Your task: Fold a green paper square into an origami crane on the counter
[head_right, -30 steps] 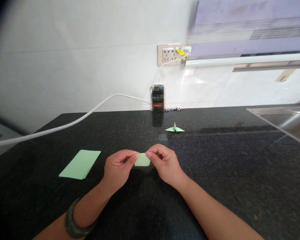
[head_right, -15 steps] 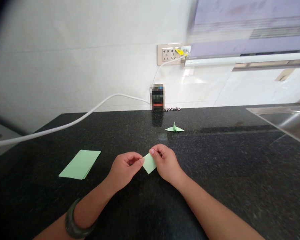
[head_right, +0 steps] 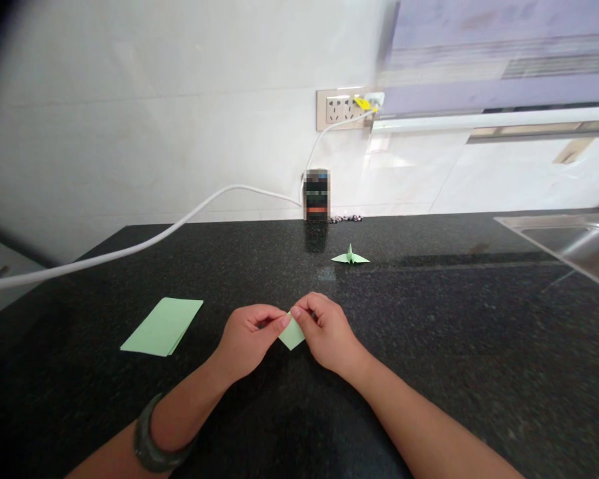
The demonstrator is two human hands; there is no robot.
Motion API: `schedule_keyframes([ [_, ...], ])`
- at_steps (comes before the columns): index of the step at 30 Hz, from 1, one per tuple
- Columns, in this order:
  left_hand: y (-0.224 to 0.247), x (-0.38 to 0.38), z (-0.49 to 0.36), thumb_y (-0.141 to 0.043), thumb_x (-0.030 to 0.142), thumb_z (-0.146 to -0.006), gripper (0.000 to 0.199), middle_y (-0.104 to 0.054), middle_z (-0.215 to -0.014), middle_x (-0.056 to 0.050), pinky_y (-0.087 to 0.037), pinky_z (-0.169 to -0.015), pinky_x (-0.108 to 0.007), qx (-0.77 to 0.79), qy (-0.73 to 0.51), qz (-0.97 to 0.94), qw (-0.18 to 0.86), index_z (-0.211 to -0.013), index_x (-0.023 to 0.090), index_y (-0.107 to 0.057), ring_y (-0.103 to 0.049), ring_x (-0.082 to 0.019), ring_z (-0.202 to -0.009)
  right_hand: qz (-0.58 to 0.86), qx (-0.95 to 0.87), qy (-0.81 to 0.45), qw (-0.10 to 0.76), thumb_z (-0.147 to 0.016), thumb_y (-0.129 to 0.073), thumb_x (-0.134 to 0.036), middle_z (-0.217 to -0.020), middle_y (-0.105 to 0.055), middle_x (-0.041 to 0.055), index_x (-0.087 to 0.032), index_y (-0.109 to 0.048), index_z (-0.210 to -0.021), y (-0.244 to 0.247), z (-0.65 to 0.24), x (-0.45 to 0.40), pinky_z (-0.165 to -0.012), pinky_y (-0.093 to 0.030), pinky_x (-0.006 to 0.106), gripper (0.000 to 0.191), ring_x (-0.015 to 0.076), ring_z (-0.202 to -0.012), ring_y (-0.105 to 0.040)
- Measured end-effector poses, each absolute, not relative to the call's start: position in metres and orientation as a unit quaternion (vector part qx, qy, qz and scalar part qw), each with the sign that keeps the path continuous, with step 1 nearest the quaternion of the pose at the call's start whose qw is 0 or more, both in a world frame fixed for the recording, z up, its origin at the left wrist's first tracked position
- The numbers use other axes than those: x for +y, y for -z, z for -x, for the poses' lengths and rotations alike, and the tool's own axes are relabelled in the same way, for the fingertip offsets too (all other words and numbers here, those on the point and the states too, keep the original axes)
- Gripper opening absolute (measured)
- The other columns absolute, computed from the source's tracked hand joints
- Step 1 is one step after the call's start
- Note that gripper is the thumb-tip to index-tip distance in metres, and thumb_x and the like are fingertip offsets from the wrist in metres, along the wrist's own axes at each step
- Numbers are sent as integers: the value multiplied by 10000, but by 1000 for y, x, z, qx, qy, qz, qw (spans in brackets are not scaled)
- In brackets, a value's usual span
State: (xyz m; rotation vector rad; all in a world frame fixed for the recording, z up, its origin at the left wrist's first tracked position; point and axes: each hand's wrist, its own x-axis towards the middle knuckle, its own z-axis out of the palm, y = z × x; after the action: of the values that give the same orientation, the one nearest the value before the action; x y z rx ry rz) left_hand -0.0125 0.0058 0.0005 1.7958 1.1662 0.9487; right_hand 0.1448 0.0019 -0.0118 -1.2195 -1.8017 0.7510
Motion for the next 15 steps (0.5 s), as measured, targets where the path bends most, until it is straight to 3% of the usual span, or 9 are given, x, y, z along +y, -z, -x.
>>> schedule_keyframes([
  [7,0,5,12,-536,304,-759,220,-625,-639,-37,-411,-536,-223,464,-407,-656,435,-686,129,-648,-539,-130,-580,534,-707,-250,391,-837,-446,-356,-549,-468,-7,-164,-454,-562,10,-144,3,-510,-331,228,335,108,-539,-446],
  [15,1,11,18,-572,337,-733,227,-625,-629,-33,-409,-526,-229,489,-442,-606,446,-751,132,-667,-529,-125,-565,474,-721,-300,406,-843,-437,-246,-685,-533,8,-163,-541,-755,7,-146,3,-604,-374,232,159,118,-645,-487],
])
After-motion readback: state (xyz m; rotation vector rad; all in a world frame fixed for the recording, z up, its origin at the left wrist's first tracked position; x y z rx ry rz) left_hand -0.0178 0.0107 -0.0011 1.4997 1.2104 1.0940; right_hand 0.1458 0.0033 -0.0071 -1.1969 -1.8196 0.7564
